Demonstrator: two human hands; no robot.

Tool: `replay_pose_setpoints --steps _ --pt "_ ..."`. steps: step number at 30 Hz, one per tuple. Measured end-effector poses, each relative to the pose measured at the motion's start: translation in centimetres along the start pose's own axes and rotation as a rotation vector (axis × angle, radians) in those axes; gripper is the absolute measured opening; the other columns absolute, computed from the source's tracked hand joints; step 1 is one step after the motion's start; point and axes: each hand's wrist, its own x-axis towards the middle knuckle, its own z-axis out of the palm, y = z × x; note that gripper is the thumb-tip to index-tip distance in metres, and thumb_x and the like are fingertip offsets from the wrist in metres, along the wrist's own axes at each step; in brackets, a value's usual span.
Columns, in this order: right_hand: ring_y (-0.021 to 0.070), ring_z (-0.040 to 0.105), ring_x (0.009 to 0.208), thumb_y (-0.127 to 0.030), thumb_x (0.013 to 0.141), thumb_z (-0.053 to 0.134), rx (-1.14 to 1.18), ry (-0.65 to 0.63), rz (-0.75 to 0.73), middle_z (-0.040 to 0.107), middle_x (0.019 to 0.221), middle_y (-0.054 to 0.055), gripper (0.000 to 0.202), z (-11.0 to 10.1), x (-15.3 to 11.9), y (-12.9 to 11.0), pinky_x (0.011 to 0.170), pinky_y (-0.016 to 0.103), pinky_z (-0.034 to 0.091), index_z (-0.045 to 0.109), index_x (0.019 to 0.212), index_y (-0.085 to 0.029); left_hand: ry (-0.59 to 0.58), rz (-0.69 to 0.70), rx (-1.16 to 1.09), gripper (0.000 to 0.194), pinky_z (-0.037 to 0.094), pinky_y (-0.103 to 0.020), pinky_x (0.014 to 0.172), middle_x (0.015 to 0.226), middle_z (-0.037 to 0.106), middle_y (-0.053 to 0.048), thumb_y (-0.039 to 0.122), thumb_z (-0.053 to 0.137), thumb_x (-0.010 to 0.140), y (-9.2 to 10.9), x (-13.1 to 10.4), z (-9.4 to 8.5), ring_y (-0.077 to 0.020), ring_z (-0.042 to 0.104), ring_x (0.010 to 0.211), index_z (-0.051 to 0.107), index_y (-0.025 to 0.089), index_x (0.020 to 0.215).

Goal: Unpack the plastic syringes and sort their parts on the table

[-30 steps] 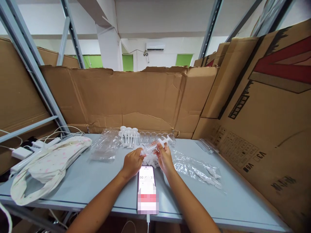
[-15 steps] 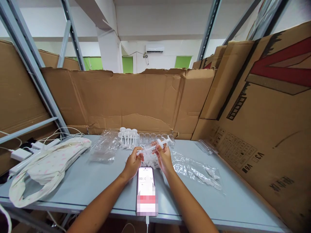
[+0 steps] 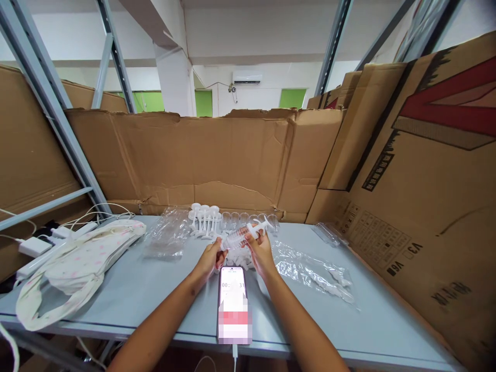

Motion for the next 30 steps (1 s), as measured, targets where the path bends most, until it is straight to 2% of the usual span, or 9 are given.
replay_pose_setpoints --steps 5,9,12,15,17,21,24,27,30 --pt "0.0110 0.053 0.066 -0.034 0.065 0.074 0.010 0.007 -0.009 0.057 0.081 -0.001 0.040 0.1 -0.1 -0.1 0.053 0.023 0.047 0.051 0.096 -0.023 0.107 0.171 -0.037 0.046 0.028 -0.018 0.041 0.062 0.055 0.003 0.059 0.050 0.076 0.4 -0.2 0.2 -0.0063 0.044 0.043 0.049 0.018 0.095" --pt "0.0106 0.054 0.067 -0.035 0.068 0.071 0.033 0.009 -0.009 0.056 0.081 -0.001 0.035 0.2 -0.1 -0.4 0.052 0.022 0.046 0.051 0.094 -0.023 0.130 0.242 0.004 0.038 0.033 -0.017 0.045 0.070 0.056 0.005 0.044 0.065 0.071 0.6 -0.9 0.5 -0.0059 0.045 0.049 0.046 0.020 0.093" --pt "0.0105 0.054 0.066 -0.035 0.069 0.070 0.037 0.005 -0.010 0.057 0.082 -0.001 0.033 0.1 0.0 -0.4 0.052 0.022 0.046 0.052 0.093 -0.023 0.115 0.199 0.020 0.037 0.032 -0.019 0.046 0.056 0.052 0.004 0.053 0.054 0.076 0.6 -0.9 0.3 -0.0070 0.044 0.047 0.050 0.017 0.079" --pt "0.0111 0.054 0.069 -0.033 0.068 0.072 0.031 0.007 -0.029 0.057 0.083 -0.001 0.035 -0.1 0.1 -0.4 0.055 0.023 0.048 0.051 0.095 -0.023 0.090 0.083 0.019 0.056 0.029 -0.021 0.045 0.040 0.042 0.003 0.064 0.030 0.082 0.7 -0.6 0.1 -0.0078 0.038 0.040 0.050 0.015 0.061" --pt "0.0116 0.055 0.071 -0.033 0.066 0.073 0.019 0.022 -0.038 0.056 0.083 -0.001 0.037 -0.2 0.1 -0.4 0.055 0.023 0.048 0.051 0.095 -0.024 0.094 0.049 0.054 0.059 0.028 -0.022 0.044 0.038 0.040 0.003 0.064 0.026 0.082 0.9 -0.5 -0.1 -0.0086 0.036 0.038 0.051 0.015 0.061" --pt "0.0120 0.055 0.072 -0.035 0.065 0.073 0.000 0.092 -0.050 0.057 0.084 -0.001 0.039 -0.5 0.5 -0.7 0.054 0.023 0.048 0.052 0.096 -0.023 0.284 0.253 0.447 0.043 0.041 -0.027 0.060 0.066 0.058 -0.002 0.053 0.039 0.083 1.4 -0.2 -1.6 -0.0141 0.051 0.059 0.064 0.017 0.084" --pt "0.0123 0.056 0.073 -0.035 0.065 0.073 -0.012 0.130 -0.062 0.058 0.086 0.000 0.039 -0.9 0.8 -0.9 0.053 0.022 0.047 0.053 0.096 -0.023 0.448 0.349 0.843 0.031 0.041 -0.033 0.082 0.088 0.059 -0.005 0.042 0.048 0.082 1.3 0.2 -3.5 -0.0204 0.054 0.086 0.067 0.022 0.096" --pt "0.0124 0.057 0.075 -0.035 0.065 0.073 -0.016 0.151 -0.067 0.059 0.089 0.000 0.040 -1.2 1.0 -1.1 0.054 0.022 0.047 0.053 0.097 -0.023 0.440 0.302 0.980 0.029 0.041 -0.036 0.086 0.088 0.056 -0.007 0.034 0.051 0.080 0.8 0.9 -4.9 -0.0225 0.054 0.091 0.067 0.020 0.100" --pt "0.0135 0.059 0.079 -0.036 0.064 0.072 -0.027 0.172 -0.067 0.059 0.091 0.000 0.042 -1.3 1.1 -1.3 0.054 0.022 0.047 0.052 0.098 -0.024 0.354 0.318 0.947 0.032 0.042 -0.034 0.084 0.093 0.059 -0.006 0.029 0.056 0.077 0.3 1.4 -5.0 -0.0207 0.054 0.089 0.062 0.021 0.108"
